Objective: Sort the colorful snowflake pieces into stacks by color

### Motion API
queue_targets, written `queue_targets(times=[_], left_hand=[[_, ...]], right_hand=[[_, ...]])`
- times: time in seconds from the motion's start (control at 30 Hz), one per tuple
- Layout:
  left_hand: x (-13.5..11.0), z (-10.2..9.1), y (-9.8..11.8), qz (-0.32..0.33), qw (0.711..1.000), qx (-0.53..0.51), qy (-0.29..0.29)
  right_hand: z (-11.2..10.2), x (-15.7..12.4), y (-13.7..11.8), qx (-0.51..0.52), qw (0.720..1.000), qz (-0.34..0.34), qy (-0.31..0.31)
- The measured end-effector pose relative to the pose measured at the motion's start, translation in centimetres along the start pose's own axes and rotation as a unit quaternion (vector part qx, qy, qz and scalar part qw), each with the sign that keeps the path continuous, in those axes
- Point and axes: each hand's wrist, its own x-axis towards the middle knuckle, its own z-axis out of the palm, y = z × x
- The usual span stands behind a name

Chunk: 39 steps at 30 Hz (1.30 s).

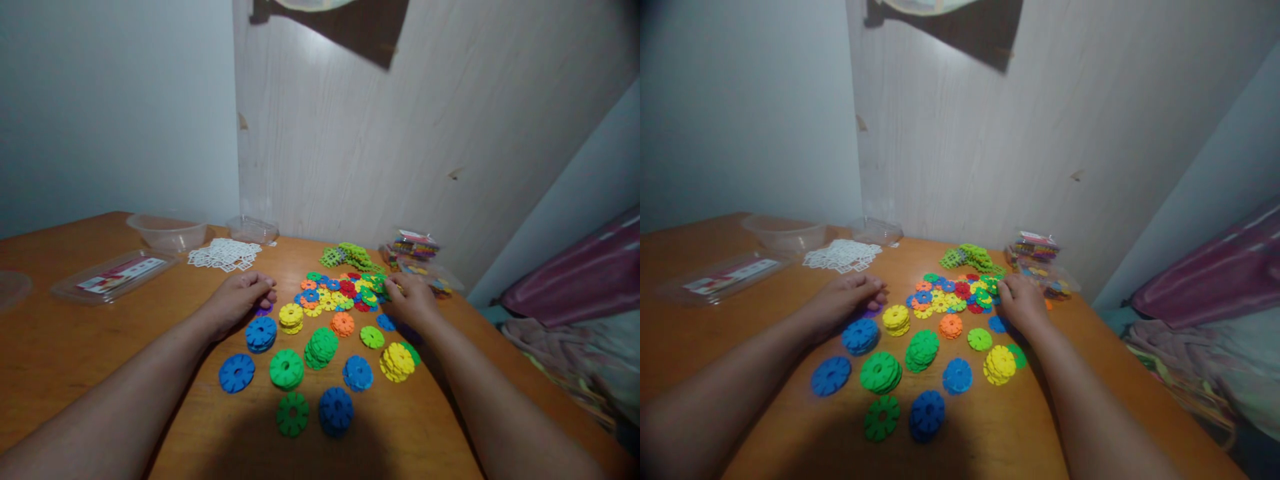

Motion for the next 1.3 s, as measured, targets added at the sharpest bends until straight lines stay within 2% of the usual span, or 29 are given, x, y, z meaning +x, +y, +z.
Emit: queue_targets(times=[0.07, 0.13, 0.23, 0.3, 0.4, 0.53, 0.67, 0.9, 1.0, 1.1, 1.2, 1.3], left_hand=[[0.1, -0.1, -0.2, 0.002, 1.0, -0.001, 0.0], [0.2, -0.2, -0.3, 0.004, 1.0, -0.001, 0.0], [0.2, -0.3, -0.3, 0.006, 1.0, -0.001, 0.0], [0.2, -0.3, -0.3, 0.005, 1.0, -0.003, 0.0], [0.2, -0.3, -0.2, 0.0, 1.0, -0.006, 0.0], [0.2, -0.2, -0.2, -0.003, 1.0, -0.008, 0.003], [0.2, -0.3, -0.1, -0.006, 1.0, -0.009, -0.001], [0.2, -0.2, 0.0, -0.002, 1.0, -0.006, 0.006], [0.0, 0.0, 0.2, -0.002, 1.0, -0.004, 0.012], [-0.3, 0.2, 0.6, -0.001, 1.0, -0.008, 0.021], [-0.4, 0.3, 0.6, -0.001, 1.0, -0.01, 0.024], [-0.2, 0.1, 0.4, 0.0, 1.0, -0.013, 0.015]], right_hand=[[-1.1, -0.1, 0.3, 0.055, 0.997, 0.055, -0.006], [-2.6, -0.4, 0.7, 0.126, 0.986, 0.09, -0.055], [-4.9, -1.0, 1.3, 0.191, 0.959, 0.099, -0.187], [-6.1, -1.6, 1.7, 0.216, 0.929, 0.112, -0.278], [-6.9, -2.9, 2.2, 0.263, 0.881, 0.138, -0.369], [-6.5, -5.2, 3.0, 0.321, 0.833, 0.174, -0.415], [-5.6, -6.6, 3.4, 0.344, 0.812, 0.202, -0.426], [-5.1, -6.5, 2.2, 0.317, 0.848, 0.206, -0.373], [-5.4, -5.7, 1.6, 0.316, 0.864, 0.231, -0.318], [-5.1, -4.1, 0.9, 0.297, 0.897, 0.198, -0.259], [-3.7, -2.0, 0.3, 0.278, 0.92, 0.158, -0.226], [-1.2, -0.1, 0.1, 0.248, 0.932, 0.153, -0.214]])
